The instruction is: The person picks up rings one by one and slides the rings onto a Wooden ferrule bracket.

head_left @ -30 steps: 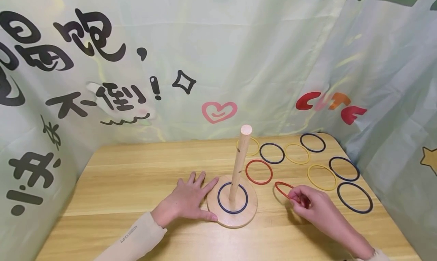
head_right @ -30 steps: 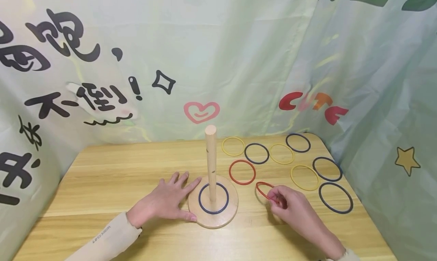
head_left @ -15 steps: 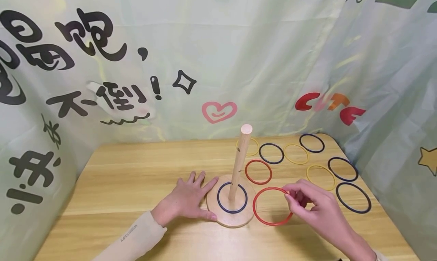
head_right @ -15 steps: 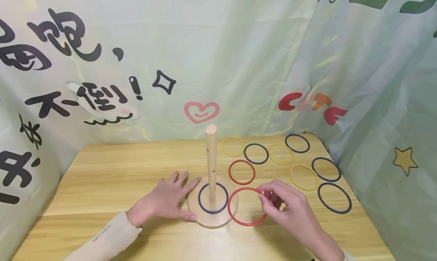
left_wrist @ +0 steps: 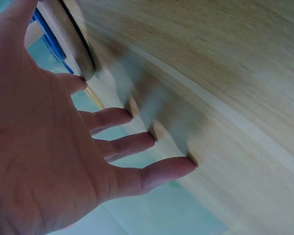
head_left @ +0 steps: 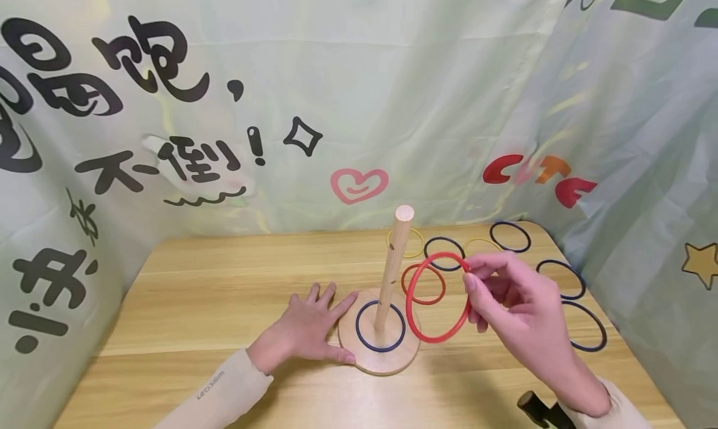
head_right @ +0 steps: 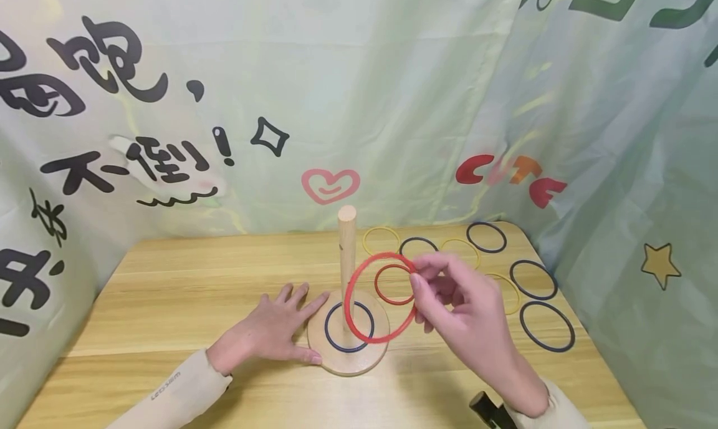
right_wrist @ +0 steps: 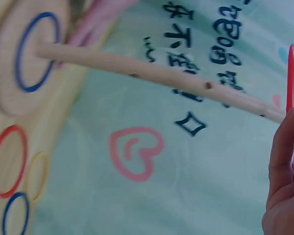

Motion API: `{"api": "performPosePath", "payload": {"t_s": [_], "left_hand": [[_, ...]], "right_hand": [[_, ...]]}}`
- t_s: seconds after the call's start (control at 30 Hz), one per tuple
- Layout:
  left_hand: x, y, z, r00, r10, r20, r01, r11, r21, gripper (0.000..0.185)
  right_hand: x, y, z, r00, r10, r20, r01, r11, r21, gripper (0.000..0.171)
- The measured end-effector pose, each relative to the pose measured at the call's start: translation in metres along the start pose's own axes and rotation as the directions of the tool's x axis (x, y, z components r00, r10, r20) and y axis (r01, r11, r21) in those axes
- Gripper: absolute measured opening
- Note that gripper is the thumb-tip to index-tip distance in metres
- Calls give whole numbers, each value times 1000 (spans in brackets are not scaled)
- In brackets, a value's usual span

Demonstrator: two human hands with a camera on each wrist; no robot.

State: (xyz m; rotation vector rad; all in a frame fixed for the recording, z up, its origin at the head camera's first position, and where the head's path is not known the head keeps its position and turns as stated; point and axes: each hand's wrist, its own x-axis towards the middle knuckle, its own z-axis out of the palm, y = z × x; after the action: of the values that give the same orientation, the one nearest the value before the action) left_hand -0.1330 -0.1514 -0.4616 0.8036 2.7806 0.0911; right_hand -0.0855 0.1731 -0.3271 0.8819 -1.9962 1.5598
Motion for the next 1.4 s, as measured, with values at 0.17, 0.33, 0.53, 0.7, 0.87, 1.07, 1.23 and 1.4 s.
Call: {"api": "performPosePath", "payload": {"t_s": [0.17,0.33,0.53,0.7,0.87,1.07,1.23,1.4], "left_hand": [[-1,1,-1,1000,-4,2,4,1000,0,119],[-1,0,-1,1000,-2,3,2,1000,3,119],[0,0,-1,1000,3,-5,-3,1000,2,119],[0,0,0,1000,1,0,-1,1000,9,120],[0,0,0,1000,-5,3,5,1000,12,120],[0,0,1,1000,-2,1,2,1000,9,120],[0,0,1,1000,3,-4,-3,1000,14,119],[0,0,1,1000,4,-1,-4,1000,19,119]], "right_hand": [[23,-12,7,998,25,-63,-16,990,138,28],[42,-19,14,990,107,-93,-90,981,169,24],[56,-19,20,971,229,-72,-223,972,79,19],[60,-12,25,965,260,-31,-258,964,65,17],[59,0,29,955,296,-4,-295,954,48,14],[54,20,31,939,344,21,-345,939,10,13],[44,44,36,915,395,84,-394,919,-21,15],[23,70,48,875,464,139,-454,886,-100,17]]}}
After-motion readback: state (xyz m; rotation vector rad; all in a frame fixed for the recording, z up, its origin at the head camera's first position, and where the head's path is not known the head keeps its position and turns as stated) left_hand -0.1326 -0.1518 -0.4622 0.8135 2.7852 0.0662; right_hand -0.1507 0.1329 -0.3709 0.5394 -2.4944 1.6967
